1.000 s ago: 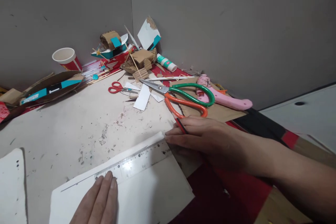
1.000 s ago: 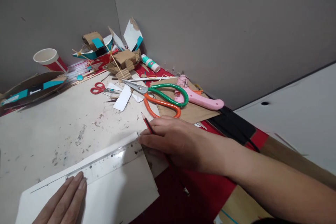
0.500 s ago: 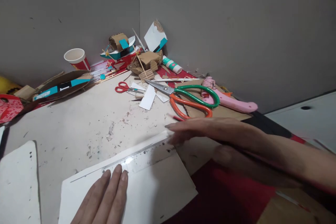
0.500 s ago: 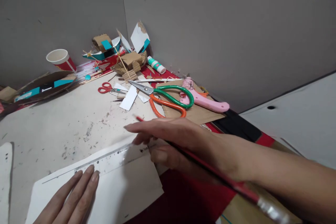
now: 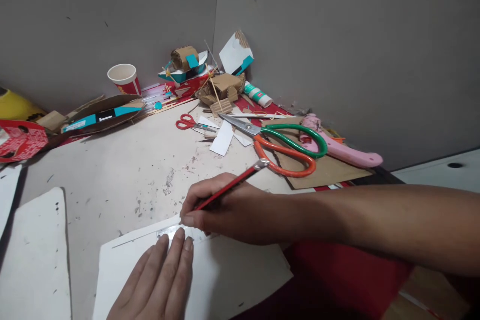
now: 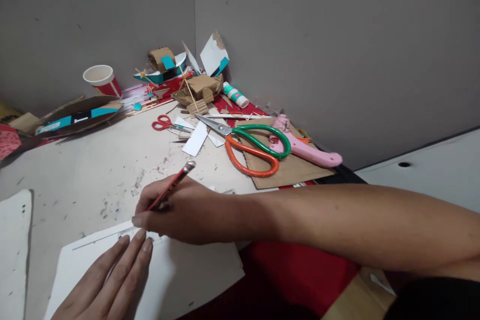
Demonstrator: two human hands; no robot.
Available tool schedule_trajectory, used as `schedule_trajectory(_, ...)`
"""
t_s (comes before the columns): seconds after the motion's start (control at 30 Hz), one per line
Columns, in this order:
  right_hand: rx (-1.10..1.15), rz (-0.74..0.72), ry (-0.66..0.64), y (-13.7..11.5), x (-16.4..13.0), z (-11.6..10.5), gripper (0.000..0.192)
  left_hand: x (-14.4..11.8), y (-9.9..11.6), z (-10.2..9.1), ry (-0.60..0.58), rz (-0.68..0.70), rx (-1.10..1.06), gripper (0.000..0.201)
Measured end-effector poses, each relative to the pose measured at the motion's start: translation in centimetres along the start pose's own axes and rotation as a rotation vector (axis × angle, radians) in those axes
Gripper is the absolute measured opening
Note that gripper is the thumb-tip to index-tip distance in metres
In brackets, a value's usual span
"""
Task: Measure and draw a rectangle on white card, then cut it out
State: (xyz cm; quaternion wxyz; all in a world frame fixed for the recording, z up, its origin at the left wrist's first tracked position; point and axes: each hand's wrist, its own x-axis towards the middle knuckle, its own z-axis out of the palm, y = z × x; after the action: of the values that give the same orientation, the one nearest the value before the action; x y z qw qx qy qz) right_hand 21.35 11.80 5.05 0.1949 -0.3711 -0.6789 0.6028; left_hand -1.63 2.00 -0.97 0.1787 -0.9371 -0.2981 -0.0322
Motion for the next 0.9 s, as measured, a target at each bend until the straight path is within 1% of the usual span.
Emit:
schedule_trajectory(0.1, 0.015, 0.088, 0.028, 0.3, 0.9, 0.6, 0.008, 0.1, 0.2, 0.0, 0.008, -0.002, 0.009, 0.056)
schedule_trajectory(0.23, 0.057, 0.161, -0.002, 0.8, 1.8, 1.1, 0.008, 0.1, 0.3, 0.0, 0.011, 0.002, 0.01, 0.055)
schedule_trajectory(0.33, 0.031, 0.155, 0.0, 1.0, 2.4, 1.4, 0.009, 0.2, 0.4, 0.0, 0.014, -0.011, 0.008, 0.056)
schedule_trajectory(0.57, -0.008, 0.076, -0.004, 1.3, 3.1, 1.5, 0.016, 0.2, 0.2, -0.2, 0.013, -0.017, -0.006, 0.054)
schedule_trajectory(0.67, 0.026, 0.093, -0.027, 1.3, 3.2, 1.6, 0.017, 0.2, 0.2, -0.4, 0.025, -0.018, -0.015, 0.053)
schedule_trajectory(0.8, 0.11, 0.159, -0.03, 1.1, 3.2, 1.4, 0.017, 0.2, 0.3, -0.5, 0.02, -0.023, 0.0, 0.054)
schedule_trajectory(0.9, 0.205, 0.127, -0.02, 0.8, 2.7, 0.6, 0.019, 0.2, 0.3, -0.5, 0.008, -0.028, 0.005, 0.056)
